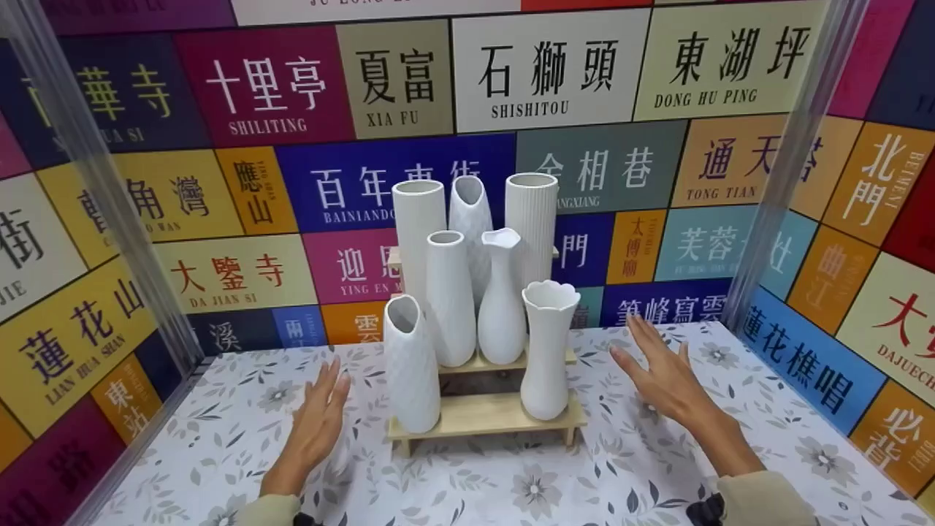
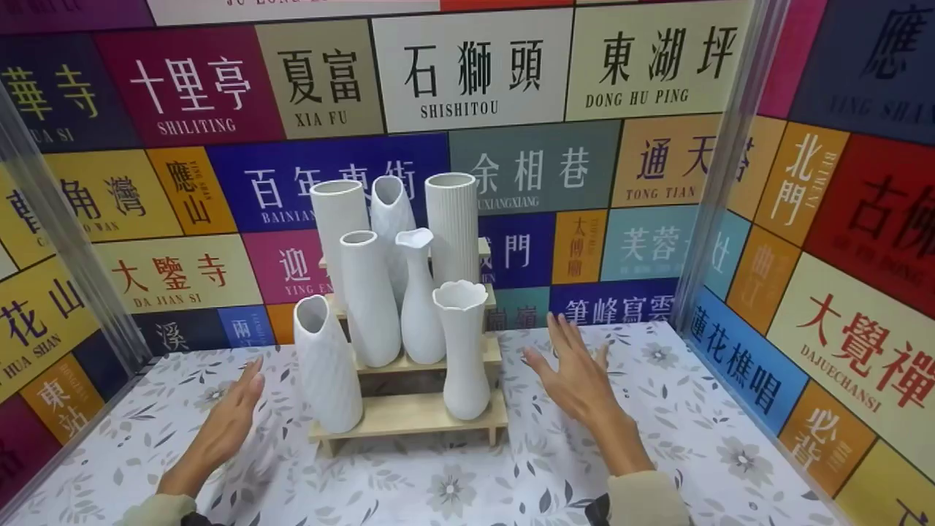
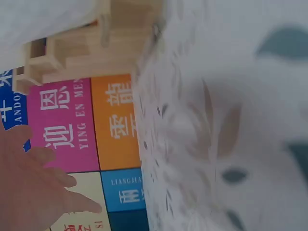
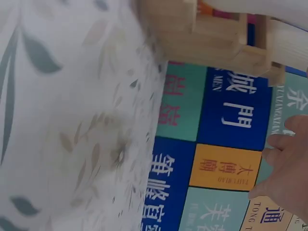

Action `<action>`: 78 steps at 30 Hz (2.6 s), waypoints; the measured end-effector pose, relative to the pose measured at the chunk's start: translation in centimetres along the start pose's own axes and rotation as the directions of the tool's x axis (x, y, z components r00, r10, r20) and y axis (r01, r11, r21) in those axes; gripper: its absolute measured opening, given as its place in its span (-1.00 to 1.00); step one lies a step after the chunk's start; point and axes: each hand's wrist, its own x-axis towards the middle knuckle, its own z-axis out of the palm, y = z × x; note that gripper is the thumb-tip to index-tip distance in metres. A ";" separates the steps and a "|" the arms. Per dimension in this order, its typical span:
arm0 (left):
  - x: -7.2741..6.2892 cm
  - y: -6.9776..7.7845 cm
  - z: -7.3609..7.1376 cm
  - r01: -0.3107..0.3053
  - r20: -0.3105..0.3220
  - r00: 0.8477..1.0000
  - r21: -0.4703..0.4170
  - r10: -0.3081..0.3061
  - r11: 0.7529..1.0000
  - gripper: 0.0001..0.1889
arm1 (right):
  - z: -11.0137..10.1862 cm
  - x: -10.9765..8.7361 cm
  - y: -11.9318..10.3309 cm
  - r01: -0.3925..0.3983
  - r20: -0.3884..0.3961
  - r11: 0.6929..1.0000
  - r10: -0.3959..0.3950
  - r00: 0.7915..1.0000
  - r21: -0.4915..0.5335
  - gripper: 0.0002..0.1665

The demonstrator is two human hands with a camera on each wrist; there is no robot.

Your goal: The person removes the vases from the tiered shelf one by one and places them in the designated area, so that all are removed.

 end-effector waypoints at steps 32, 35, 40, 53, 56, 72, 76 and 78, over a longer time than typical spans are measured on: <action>-0.2 -2.0 8.1 0.313 0.217 0.947 -0.783 -0.236 0.537 -0.35 | 4.9 1.0 -7.4 0.054 -0.111 0.804 0.016 0.994 0.592 -0.15; -0.2 -2.3 8.2 0.331 0.234 0.941 -0.784 -0.245 0.525 -0.35 | 5.4 1.1 -7.5 0.023 -0.084 0.801 0.034 0.996 0.598 -0.08; -0.3 -2.5 8.2 0.339 0.243 0.938 -0.791 -0.247 0.509 -0.38 | 6.2 1.4 -7.8 -0.011 -0.069 0.811 0.064 0.996 0.585 0.01; -0.5 -2.7 8.2 0.293 0.211 0.954 -0.815 -0.214 0.499 -0.39 | 7.2 1.7 -8.4 0.006 -0.141 0.799 0.099 0.985 0.601 -0.08; -0.7 -2.6 8.2 0.278 0.204 0.959 -0.817 -0.198 0.505 -0.35 | 7.2 1.7 -8.5 0.012 -0.155 0.796 0.103 0.982 0.605 -0.12; -0.5 -2.2 8.2 0.260 0.176 0.963 -0.795 -0.202 0.547 -0.32 | 7.1 1.7 -8.8 0.019 -0.229 0.825 0.135 0.964 0.565 -0.15; -0.6 -2.2 8.1 0.253 0.168 0.965 -0.797 -0.202 0.548 -0.32 | 7.0 1.6 -8.9 0.012 -0.256 0.842 0.150 0.955 0.540 -0.15; -0.6 -2.3 8.1 0.238 0.157 0.969 -0.803 -0.192 0.547 -0.33 | 6.7 1.5 -9.0 0.013 -0.276 0.847 0.158 0.948 0.531 -0.16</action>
